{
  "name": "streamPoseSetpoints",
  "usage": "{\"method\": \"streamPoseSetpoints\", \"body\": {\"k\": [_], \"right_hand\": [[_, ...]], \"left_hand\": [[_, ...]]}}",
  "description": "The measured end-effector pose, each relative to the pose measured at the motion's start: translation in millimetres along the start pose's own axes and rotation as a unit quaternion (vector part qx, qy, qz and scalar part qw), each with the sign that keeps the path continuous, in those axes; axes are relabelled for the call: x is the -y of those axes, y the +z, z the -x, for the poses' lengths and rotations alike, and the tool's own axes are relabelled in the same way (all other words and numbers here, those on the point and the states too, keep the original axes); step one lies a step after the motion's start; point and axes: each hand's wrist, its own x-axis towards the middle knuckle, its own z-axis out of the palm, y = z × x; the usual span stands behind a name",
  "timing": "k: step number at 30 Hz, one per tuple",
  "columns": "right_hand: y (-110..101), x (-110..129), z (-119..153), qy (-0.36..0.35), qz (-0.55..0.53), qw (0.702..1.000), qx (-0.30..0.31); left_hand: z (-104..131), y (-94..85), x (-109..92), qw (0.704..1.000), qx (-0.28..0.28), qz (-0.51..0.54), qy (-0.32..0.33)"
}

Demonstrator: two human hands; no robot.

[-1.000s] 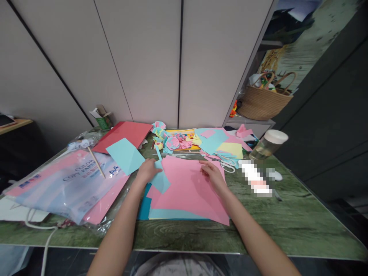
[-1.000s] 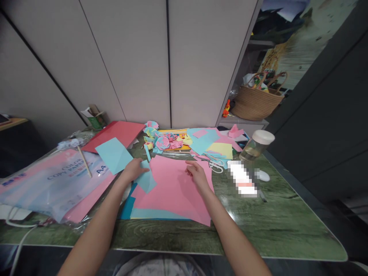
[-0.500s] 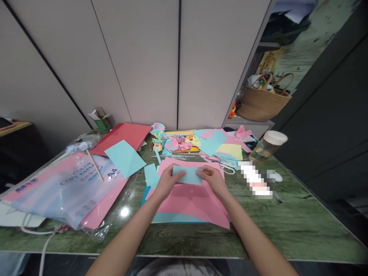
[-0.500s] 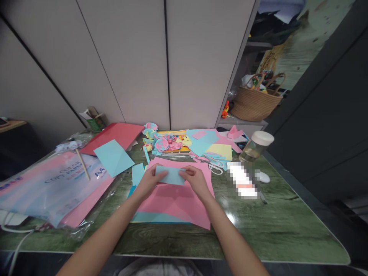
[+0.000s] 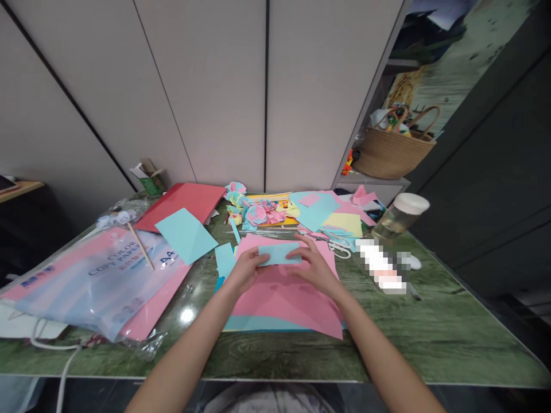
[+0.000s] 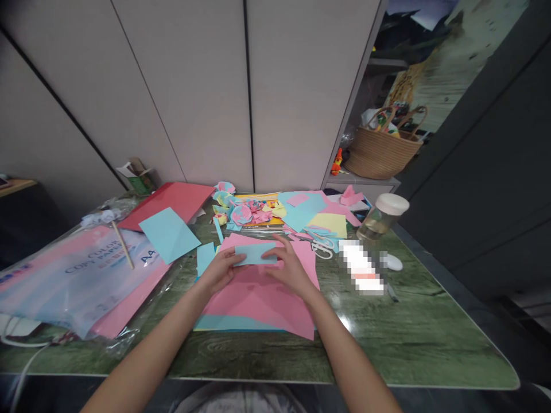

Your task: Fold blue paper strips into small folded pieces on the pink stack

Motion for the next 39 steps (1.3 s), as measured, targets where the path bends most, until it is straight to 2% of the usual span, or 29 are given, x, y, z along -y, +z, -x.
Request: {"method": "streamPoseSetpoints", "body": {"k": [4,10,17,26,39], "right_hand": [[5,-8,-4,0.033,-0.044,0.997,-0.05],[9,-13,-5,0.102,-0.12,0.986,-0.054],[11,-15,-3,0.092,-0.086,0.99,-0.062],[16,-18,-5,0.089,-0.159,0.979,-0.086],[15,-16,-4,0.093,-0.11,0.985,-0.095]], "left_hand": [[4,2.7,-3,0.999,0.039,0.005,-0.027],[12,12.2,-10,0.997,0.064,-0.02,-0.031],[6,8.5,3,0.99,-0.008,-0.126,0.061],[3,9.1,8,0.991,-0.034,-0.099,0.078],[3,10.8,10,0.988,-0.056,-0.114,0.084]]}}
